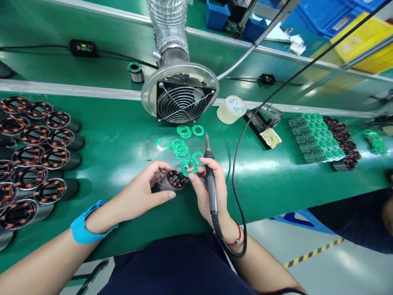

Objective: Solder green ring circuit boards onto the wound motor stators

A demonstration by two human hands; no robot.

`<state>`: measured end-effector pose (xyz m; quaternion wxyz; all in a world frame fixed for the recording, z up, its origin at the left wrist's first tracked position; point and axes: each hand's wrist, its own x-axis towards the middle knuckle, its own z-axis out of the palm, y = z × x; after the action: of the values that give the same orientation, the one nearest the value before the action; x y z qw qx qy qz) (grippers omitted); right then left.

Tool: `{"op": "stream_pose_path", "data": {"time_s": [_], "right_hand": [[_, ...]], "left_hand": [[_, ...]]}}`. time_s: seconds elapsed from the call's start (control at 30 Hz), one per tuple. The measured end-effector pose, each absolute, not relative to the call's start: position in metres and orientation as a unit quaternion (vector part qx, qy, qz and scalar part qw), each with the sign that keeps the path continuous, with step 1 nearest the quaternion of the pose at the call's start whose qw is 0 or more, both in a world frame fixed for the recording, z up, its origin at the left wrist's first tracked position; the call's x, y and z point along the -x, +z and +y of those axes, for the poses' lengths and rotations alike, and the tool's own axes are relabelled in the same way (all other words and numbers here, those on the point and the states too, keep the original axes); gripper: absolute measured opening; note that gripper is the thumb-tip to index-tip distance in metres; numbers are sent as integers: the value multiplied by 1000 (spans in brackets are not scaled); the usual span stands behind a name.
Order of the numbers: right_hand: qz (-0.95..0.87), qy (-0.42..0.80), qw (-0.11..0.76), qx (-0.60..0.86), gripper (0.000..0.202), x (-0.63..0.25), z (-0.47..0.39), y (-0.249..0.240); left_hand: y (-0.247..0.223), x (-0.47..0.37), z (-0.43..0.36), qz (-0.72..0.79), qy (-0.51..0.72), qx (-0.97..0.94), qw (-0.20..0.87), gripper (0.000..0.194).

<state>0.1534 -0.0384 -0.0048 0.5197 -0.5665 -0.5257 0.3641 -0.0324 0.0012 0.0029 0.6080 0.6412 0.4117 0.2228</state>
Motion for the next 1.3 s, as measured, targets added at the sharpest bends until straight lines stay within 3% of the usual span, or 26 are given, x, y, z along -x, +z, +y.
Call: {"op": "stream_pose_path", "data": {"time_s": [0.1, 0.2, 0.37, 0.47, 0.57, 0.67, 0.9, 1.13, 1.3], "right_hand": [[-531, 416, 502, 541, 33, -155, -29, -1], [-607, 436, 400, 531, 29, -159, -20, 4], [-748, 209, 340, 531, 42, -156, -23, 5], [-806, 108, 311, 491, 49, -151, -29, 1], [-830, 143, 271, 466, 47, -150, -28, -2], [-822, 234, 240, 461, 47, -153, -19, 0], [-824, 301, 246, 413, 48, -161, -8, -1], [-823, 265, 309, 397, 57, -158, -14, 0], [-847, 219, 299, 380, 50, -156, -16, 4]], "left_hand": [[-3, 34, 3, 416, 200, -730, 504, 32], [-2, 38, 8, 414, 163, -817, 366, 29], [9, 57, 19, 382, 92, -827, 402, 50], [10, 64, 25, 370, 82, -835, 399, 40], [6, 64, 27, 391, 85, -850, 343, 17], [4, 61, 30, 392, 106, -858, 315, 17], [9, 52, 30, 412, 261, -751, 445, 16], [2, 40, 23, 438, 241, -666, 554, 11], [3, 39, 25, 444, 248, -614, 604, 10]]}}
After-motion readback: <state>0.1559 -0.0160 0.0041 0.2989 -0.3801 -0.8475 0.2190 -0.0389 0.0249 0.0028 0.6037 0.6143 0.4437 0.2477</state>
